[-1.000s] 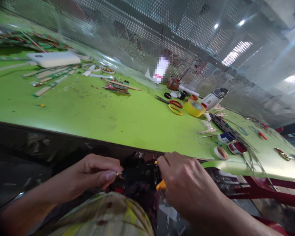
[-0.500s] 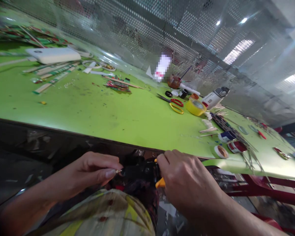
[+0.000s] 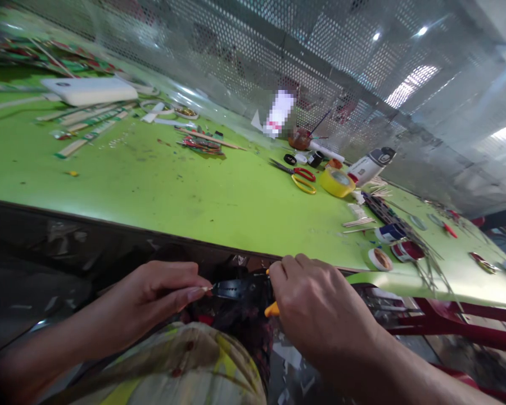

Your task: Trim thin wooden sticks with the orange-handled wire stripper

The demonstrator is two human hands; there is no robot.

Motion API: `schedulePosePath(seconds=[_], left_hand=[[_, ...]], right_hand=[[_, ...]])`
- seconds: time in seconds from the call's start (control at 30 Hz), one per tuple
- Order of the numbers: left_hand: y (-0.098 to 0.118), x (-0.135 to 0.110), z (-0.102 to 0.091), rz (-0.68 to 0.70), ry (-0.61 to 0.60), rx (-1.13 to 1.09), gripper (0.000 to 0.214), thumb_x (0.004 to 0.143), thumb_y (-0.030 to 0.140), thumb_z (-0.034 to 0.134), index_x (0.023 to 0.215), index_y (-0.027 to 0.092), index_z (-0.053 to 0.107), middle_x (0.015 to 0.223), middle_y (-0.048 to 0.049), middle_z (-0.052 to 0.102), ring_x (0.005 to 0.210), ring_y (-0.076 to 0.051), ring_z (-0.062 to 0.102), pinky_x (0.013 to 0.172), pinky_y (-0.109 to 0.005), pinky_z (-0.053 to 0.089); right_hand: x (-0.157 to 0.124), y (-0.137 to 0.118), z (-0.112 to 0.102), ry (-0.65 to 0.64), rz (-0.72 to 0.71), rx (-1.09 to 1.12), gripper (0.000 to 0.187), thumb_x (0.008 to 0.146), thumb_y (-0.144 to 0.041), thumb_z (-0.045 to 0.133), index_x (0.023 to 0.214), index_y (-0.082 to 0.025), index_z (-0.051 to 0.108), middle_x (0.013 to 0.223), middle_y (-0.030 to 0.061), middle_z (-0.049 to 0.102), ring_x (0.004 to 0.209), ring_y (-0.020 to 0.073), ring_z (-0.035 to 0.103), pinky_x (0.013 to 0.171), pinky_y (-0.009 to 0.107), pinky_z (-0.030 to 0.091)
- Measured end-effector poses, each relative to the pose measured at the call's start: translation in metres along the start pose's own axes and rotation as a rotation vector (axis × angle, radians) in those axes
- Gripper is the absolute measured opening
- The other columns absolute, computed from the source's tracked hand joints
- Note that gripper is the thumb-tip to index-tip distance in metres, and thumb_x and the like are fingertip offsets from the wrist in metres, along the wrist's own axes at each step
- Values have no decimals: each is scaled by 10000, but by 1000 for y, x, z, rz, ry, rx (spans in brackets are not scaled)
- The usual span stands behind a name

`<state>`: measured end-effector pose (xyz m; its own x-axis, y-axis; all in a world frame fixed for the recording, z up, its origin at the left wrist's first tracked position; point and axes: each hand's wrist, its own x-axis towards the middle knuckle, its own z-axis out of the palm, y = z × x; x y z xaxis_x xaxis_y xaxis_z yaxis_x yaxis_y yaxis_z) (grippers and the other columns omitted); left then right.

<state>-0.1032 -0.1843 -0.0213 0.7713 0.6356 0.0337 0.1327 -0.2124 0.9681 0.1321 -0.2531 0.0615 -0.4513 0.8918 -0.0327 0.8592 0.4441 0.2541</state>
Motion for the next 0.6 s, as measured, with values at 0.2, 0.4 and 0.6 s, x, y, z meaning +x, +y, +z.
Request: schedulePosePath(seconds=[0.2, 0.4, 0.6], left_hand=[[1, -2, 5, 69, 76, 199, 275, 930, 304, 490, 768, 181, 675, 647, 16, 538, 598, -88, 496, 550, -186, 328], [2, -2, 9, 56, 122, 94, 261, 925, 288, 494, 765, 176, 668, 637, 28, 512, 589, -80, 476, 559, -180, 342], [3, 0, 8, -102, 22, -255, 239, 899, 317, 520, 831, 146, 672, 672, 22, 491, 620, -94, 420, 557, -194, 333]], right_hand=[[0, -2, 3, 0, 3, -17, 251, 593, -10, 408, 718, -216, 474, 640, 27, 516, 543, 170, 437, 523, 296, 226], [0, -3, 2, 19, 45, 7, 248, 610, -4, 380, 718, -212, 462, 642, 23, 486, 556, 172, 427, 535, 300, 221], [-1, -2, 5, 63, 69, 60, 218, 629, -20, 405, 718, -211, 463, 647, 10, 473, 568, 174, 426, 543, 299, 216]])
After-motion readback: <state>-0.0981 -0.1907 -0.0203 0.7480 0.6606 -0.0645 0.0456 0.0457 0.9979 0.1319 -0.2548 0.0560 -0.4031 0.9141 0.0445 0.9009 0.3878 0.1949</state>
